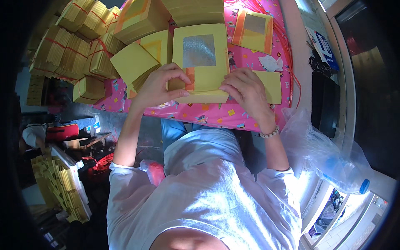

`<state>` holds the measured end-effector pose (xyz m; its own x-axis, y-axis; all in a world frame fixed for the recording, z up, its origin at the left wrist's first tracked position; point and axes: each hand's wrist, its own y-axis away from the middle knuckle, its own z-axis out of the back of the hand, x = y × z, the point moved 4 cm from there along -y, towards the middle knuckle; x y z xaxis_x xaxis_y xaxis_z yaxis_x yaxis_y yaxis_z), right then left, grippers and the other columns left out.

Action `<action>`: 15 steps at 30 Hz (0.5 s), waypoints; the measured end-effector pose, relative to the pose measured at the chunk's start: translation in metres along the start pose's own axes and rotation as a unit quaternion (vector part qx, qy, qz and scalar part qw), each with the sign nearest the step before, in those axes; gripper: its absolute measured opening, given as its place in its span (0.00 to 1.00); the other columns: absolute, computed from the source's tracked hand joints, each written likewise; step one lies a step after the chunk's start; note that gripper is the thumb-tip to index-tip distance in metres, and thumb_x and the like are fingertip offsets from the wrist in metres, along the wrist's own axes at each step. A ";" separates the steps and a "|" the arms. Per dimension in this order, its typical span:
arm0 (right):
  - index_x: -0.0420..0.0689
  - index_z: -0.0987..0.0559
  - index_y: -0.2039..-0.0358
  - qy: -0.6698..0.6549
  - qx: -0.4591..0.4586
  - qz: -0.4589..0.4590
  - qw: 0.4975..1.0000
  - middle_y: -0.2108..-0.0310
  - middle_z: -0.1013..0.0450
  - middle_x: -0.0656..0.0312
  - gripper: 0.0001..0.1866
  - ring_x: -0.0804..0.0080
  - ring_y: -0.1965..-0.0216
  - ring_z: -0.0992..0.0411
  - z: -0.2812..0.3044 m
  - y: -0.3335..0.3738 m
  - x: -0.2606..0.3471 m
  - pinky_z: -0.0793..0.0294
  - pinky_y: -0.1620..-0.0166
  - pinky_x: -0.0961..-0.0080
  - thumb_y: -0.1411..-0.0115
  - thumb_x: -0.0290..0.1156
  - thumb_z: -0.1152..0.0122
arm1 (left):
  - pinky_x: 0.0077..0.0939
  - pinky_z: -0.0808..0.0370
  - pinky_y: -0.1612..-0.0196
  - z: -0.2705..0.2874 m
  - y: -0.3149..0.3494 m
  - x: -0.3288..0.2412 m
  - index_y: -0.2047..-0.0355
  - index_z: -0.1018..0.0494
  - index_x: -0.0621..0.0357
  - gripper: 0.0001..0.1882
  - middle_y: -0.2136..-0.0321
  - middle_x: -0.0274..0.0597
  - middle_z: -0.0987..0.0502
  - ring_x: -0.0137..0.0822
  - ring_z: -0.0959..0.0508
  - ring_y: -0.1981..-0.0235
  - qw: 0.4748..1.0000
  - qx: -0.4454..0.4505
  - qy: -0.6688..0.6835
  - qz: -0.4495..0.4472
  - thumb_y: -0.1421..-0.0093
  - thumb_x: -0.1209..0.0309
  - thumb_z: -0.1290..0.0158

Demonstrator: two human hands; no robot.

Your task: The person stacks yellow paper packets on a pink patterned table, aligns them, and ties each bundle with a red string. They repeatedly pick up packets, stack them, wrap the string, and tie knots to secure the bundles. The person also folds individual packets and places them into stacks.

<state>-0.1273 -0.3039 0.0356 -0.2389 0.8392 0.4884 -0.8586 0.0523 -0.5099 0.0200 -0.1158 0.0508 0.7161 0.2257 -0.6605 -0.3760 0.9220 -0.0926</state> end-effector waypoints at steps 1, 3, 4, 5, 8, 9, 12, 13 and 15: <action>0.42 0.21 0.71 -0.006 -0.001 0.000 1.000 0.70 0.25 0.59 0.08 0.62 0.62 0.28 0.000 -0.003 -0.001 0.28 0.59 0.68 0.51 0.30 0.34 | 0.31 0.30 0.58 0.000 0.000 0.003 0.70 0.23 0.55 0.13 0.67 0.37 0.26 0.39 0.26 0.63 1.000 -0.007 0.002 -0.009 0.56 0.66 0.35; 0.41 0.22 0.72 -0.024 0.010 -0.013 1.000 0.70 0.25 0.59 0.08 0.61 0.62 0.28 0.002 -0.005 -0.002 0.28 0.58 0.67 0.51 0.30 0.33 | 0.29 0.29 0.61 -0.001 0.000 0.007 0.71 0.23 0.56 0.12 0.68 0.38 0.26 0.38 0.25 0.65 1.000 -0.015 0.018 -0.013 0.54 0.67 0.35; 0.40 0.22 0.72 -0.035 0.023 -0.026 0.999 0.69 0.25 0.58 0.09 0.60 0.61 0.27 0.003 -0.005 -0.003 0.28 0.57 0.67 0.52 0.29 0.33 | 0.28 0.29 0.61 -0.001 -0.001 0.008 0.71 0.23 0.57 0.11 0.69 0.38 0.26 0.37 0.24 0.66 0.999 -0.016 0.033 -0.007 0.54 0.68 0.35; 0.40 0.22 0.72 -0.047 0.035 -0.040 0.998 0.68 0.25 0.57 0.09 0.59 0.60 0.27 0.003 -0.005 -0.004 0.28 0.56 0.67 0.52 0.28 0.32 | 0.27 0.29 0.61 -0.001 -0.001 0.009 0.72 0.23 0.57 0.10 0.70 0.38 0.25 0.36 0.24 0.67 0.999 -0.017 0.048 -0.001 0.53 0.68 0.35; 0.39 0.22 0.71 -0.054 0.043 -0.040 0.997 0.68 0.25 0.57 0.10 0.59 0.60 0.27 0.007 -0.006 -0.001 0.28 0.56 0.67 0.53 0.28 0.31 | 0.25 0.30 0.62 -0.002 0.000 0.011 0.73 0.23 0.58 0.09 0.71 0.36 0.26 0.33 0.25 0.68 0.998 -0.021 0.052 0.015 0.51 0.69 0.36; 0.39 0.22 0.71 -0.050 0.045 -0.043 0.997 0.68 0.25 0.57 0.10 0.59 0.60 0.27 0.007 -0.006 -0.001 0.28 0.56 0.66 0.53 0.28 0.31 | 0.25 0.30 0.62 -0.002 -0.001 0.012 0.73 0.23 0.58 0.08 0.71 0.36 0.26 0.32 0.26 0.69 0.998 -0.021 0.056 0.017 0.50 0.69 0.36; 0.40 0.21 0.72 -0.045 0.040 -0.034 0.998 0.69 0.25 0.59 0.09 0.61 0.62 0.27 0.005 -0.005 -0.001 0.28 0.58 0.67 0.52 0.30 0.31 | 0.23 0.31 0.64 -0.005 -0.001 0.015 0.74 0.23 0.59 0.08 0.72 0.34 0.27 0.29 0.27 0.70 0.996 -0.021 0.078 0.036 0.49 0.68 0.37; 0.41 0.21 0.73 -0.045 0.031 -0.019 0.998 0.70 0.25 0.60 0.09 0.62 0.63 0.28 0.004 -0.005 -0.002 0.28 0.59 0.68 0.52 0.32 0.32 | 0.23 0.32 0.64 -0.005 -0.001 0.016 0.74 0.23 0.59 0.08 0.72 0.34 0.27 0.29 0.27 0.70 0.994 -0.023 0.091 0.050 0.49 0.68 0.37; 0.41 0.21 0.73 -0.053 0.034 -0.021 0.998 0.70 0.25 0.60 0.09 0.62 0.63 0.28 0.003 -0.006 -0.003 0.28 0.60 0.68 0.51 0.32 0.32 | 0.22 0.32 0.65 -0.006 -0.001 0.016 0.75 0.24 0.59 0.08 0.72 0.33 0.27 0.27 0.27 0.70 0.991 -0.024 0.111 0.068 0.48 0.69 0.38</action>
<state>-0.1230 -0.3080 0.0395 -0.2456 0.7753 0.5819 -0.8965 0.0466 -0.4405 0.0285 -0.1148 0.0354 0.5117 0.2671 -0.8166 -0.4916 0.8705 -0.0233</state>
